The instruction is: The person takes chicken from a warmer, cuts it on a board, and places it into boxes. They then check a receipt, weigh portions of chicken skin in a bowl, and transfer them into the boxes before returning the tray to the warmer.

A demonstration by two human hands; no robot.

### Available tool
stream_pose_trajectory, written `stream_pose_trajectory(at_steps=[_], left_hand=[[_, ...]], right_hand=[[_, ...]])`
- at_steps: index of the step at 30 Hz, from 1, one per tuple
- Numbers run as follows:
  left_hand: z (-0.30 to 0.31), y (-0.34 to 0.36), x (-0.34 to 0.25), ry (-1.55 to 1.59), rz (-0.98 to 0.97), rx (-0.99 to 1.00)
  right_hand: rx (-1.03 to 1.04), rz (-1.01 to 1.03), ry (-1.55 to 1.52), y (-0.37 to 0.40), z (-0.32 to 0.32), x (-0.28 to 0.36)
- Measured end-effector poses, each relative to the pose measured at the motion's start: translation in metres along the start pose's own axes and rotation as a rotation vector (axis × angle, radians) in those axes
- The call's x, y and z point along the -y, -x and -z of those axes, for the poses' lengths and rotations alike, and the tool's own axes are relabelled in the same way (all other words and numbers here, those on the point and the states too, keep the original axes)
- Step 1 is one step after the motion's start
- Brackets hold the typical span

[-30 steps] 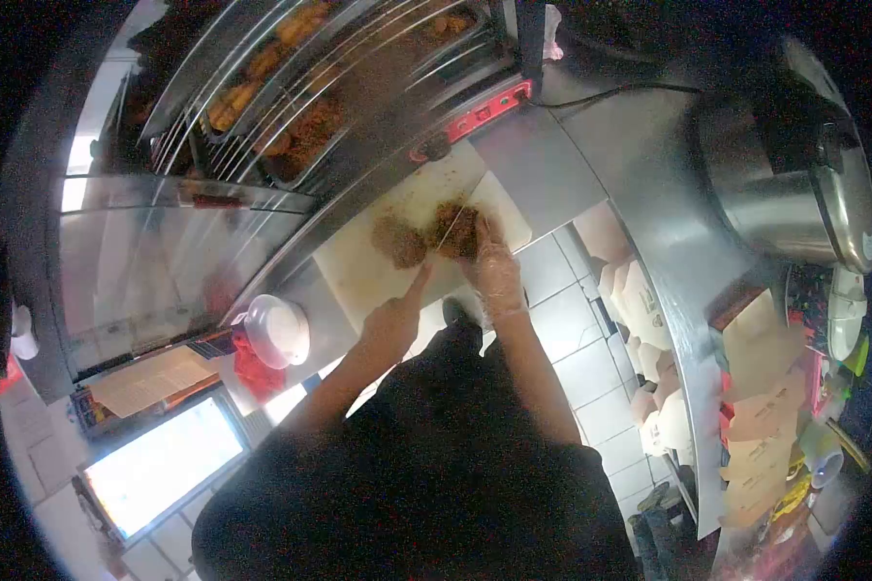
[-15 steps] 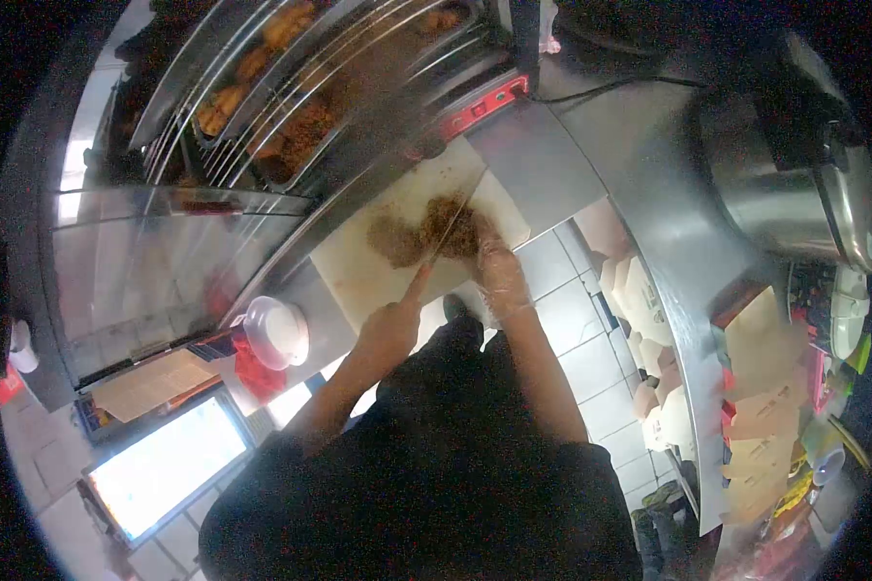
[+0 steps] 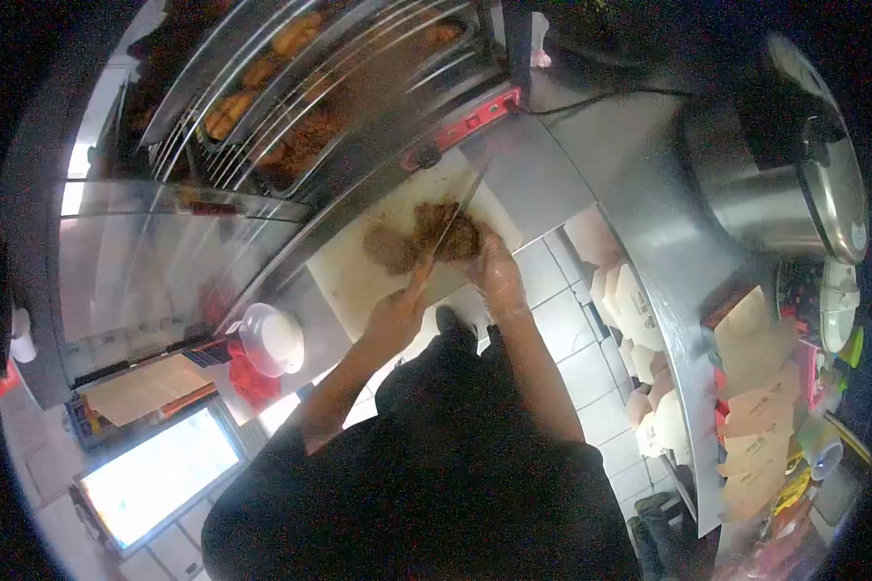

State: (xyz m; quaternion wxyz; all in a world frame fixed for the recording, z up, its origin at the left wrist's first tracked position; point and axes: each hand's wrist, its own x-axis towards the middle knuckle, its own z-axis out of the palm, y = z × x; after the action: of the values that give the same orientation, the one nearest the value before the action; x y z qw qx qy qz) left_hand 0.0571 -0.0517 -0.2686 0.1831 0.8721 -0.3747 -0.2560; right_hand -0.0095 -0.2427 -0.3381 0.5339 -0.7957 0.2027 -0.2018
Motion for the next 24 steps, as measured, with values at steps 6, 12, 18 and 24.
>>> stream_pose_trajectory(at_steps=[6,12,18,24], left_hand=[[0.017,0.028,-0.017,-0.178,0.157,0.17],[-0.036,-0.011,0.011,-0.187,0.104,0.067],[0.003,-0.015,-0.012,-0.032,0.156,0.136],[-0.037,-0.031,0.003,0.043,-0.054,-0.186]], right_hand=[[0.027,-0.208,-0.108,0.001,-0.007,-0.002],[0.126,-0.368,0.247,0.001,0.002,0.016],[0.103,-0.235,0.253,0.002,-0.007,-0.007],[0.191,-0.195,-0.078,0.008,0.005,0.005]])
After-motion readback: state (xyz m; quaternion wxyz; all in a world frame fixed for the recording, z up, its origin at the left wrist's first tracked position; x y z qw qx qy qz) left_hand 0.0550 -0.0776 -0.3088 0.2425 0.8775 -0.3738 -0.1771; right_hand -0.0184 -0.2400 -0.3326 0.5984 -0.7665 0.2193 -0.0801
